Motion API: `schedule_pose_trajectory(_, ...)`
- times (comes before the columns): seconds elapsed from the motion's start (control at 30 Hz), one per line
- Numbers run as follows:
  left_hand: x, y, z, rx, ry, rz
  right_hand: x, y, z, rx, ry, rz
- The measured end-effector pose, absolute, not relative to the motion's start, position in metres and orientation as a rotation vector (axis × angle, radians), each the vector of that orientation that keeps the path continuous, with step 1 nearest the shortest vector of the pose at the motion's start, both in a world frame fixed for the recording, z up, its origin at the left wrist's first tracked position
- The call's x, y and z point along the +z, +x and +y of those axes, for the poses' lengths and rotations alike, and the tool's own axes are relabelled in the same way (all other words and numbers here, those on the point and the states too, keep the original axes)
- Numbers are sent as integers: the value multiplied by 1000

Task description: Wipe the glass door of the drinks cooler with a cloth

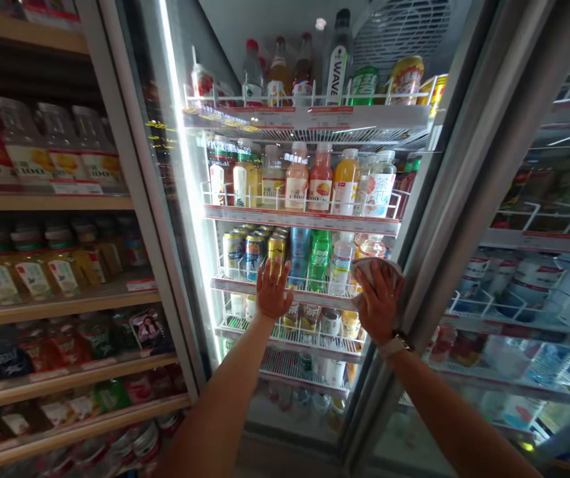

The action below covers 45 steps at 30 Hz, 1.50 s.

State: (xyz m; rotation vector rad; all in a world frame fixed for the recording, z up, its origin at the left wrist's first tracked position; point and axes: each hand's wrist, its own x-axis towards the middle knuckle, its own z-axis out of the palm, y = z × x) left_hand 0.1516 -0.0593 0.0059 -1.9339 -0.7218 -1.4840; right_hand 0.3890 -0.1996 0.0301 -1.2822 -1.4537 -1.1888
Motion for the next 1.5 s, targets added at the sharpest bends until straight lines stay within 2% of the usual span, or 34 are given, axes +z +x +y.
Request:
schedule_pose_trajectory(0.2, 7, 153, -61, -1512, -1949, -708, -58, 388, -212, -1186, -1343, -1542)
schedule_pose_trajectory(0.3, 9, 154, -62, -1532, -1944, -679, -69, 387, -216, -1174, -1355, -1602)
schedule_pose_trajectory(0.4, 9, 154, -61, -1544, -1924, -646, -35, 381, -210, -1150, -1302, -1703)
schedule_pose_trajectory(0.57, 7, 152, -59, -1494, -1930, -693, 79, 352, -180, -1157, -1166, -1720)
schedule_pose_trajectory(0.67, 5, 151, -58, -1475, -1941, -720, 111, 332, -166, -1173, -1183, -1692)
schedule_pose_trajectory(0.77, 3, 151, -58, -1455, -1957, -718, 91, 318, -163, -1195, -1227, -1765)
schedule_pose_trajectory(0.97, 1, 147, -56, -1406, -2001, -710, 2, 313, -170, -1186, -1224, -2002)
schedule_pose_trajectory(1.07, 0, 145, -54, -1353, -2010, -700, -12, 315, -172, -1187, -1229, -2004)
schedule_pose_trajectory(1.17, -1, 143, -54, -1327, -1998, -691, 7, 318, -171, -1218, -1163, -2058)
schedule_pose_trajectory(1.37, 1, 144, -57, -1363, -1963, -681, 89, 314, -164, -1270, -1158, -1880)
schedule_pose_trajectory(1.5, 3, 145, -59, -1391, -1925, -658, 89, 314, -163, -1262, -1177, -1860)
